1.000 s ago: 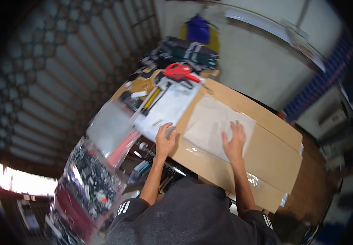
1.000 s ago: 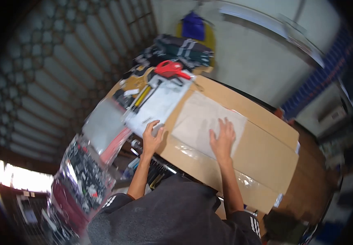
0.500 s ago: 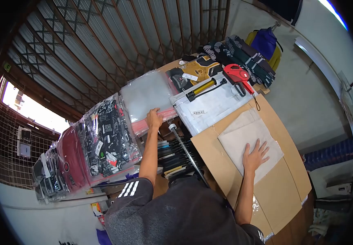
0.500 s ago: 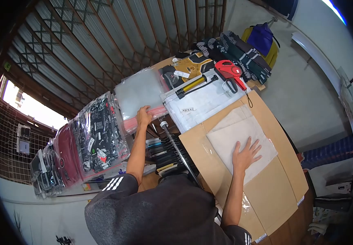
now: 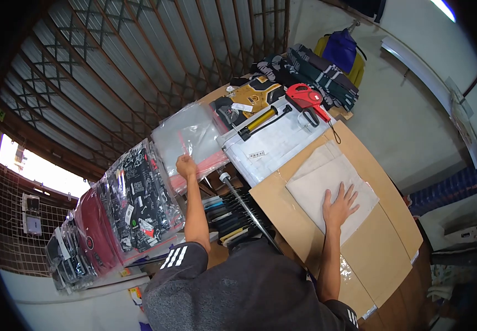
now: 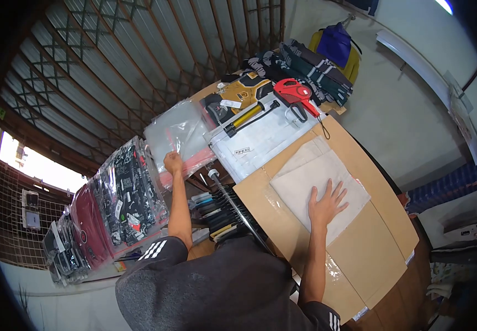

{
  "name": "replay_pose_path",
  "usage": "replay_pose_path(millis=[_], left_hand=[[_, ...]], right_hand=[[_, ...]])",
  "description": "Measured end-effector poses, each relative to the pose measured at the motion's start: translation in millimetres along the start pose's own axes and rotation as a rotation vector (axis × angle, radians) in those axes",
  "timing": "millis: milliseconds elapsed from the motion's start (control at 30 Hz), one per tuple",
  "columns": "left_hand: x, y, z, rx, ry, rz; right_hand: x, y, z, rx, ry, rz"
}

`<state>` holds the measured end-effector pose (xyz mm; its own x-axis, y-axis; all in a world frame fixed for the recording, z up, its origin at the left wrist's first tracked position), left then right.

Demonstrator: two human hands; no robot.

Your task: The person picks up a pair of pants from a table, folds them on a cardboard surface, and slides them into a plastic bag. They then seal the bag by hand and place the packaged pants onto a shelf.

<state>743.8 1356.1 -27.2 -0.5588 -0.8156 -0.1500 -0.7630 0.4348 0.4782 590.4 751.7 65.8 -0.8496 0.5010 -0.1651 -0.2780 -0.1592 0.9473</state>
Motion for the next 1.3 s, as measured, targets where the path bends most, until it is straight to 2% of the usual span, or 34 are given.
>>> replay_pose_path(millis=[67, 200, 300, 400, 500, 600, 700, 800, 1033, 1133, 1233, 1300], left_hand=[[-16, -12, 18, 0.126, 0.003, 0.018], [21, -7, -45, 0.294, -0.105, 0.236], [81, -3, -116, 0.62, -0.029, 0.462], [127, -13, -164, 0.525, -0.178, 0.644], [193, -20, -209, 0.484, -0.213, 0.844], [269, -30, -237, 0.455, -0.265, 1.019], [356, -42, -255, 0.44, -0.292, 1.195], [450, -45, -264, 0.408, -0.328, 1.378], [628, -23, -275, 0.271, -0.48, 1.624], [677, -14, -270, 0.229, -0.551, 1.681], [712, 1, -275, 0.178, -0.637, 1.718], [732, 9, -275, 0.126, -0.606, 1.781]], right_hand=[[-1, 0, -1, -0.022, 0.005, -0.007], [1, -4, -9, -0.105, 0.037, -0.045], [3, 5, -17, -0.242, 0.066, 0.008], [13, 18, -32, -0.429, 0.081, -0.011], [24, 37, -55, -0.705, 0.101, -0.065], [39, 77, -76, -0.755, 0.016, -0.053], [50, 90, -113, -0.849, 0.017, -0.092], [55, 132, -137, -0.913, -0.018, -0.057], [56, 175, -207, -0.873, 0.066, -0.059], [61, 186, -245, -0.906, -0.017, -0.046], [70, 180, -293, -0.84, -0.013, -0.164], [82, 180, -323, -0.762, -0.079, -0.172]])
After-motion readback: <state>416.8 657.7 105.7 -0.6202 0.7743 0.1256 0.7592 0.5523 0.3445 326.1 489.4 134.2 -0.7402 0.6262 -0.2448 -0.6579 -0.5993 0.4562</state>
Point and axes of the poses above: each hand's wrist, its own x-axis away from the middle knuckle, its own y-axis out of the back of the hand, z = x × y, the point moved 5 cm from there along -x, towards the middle knuckle
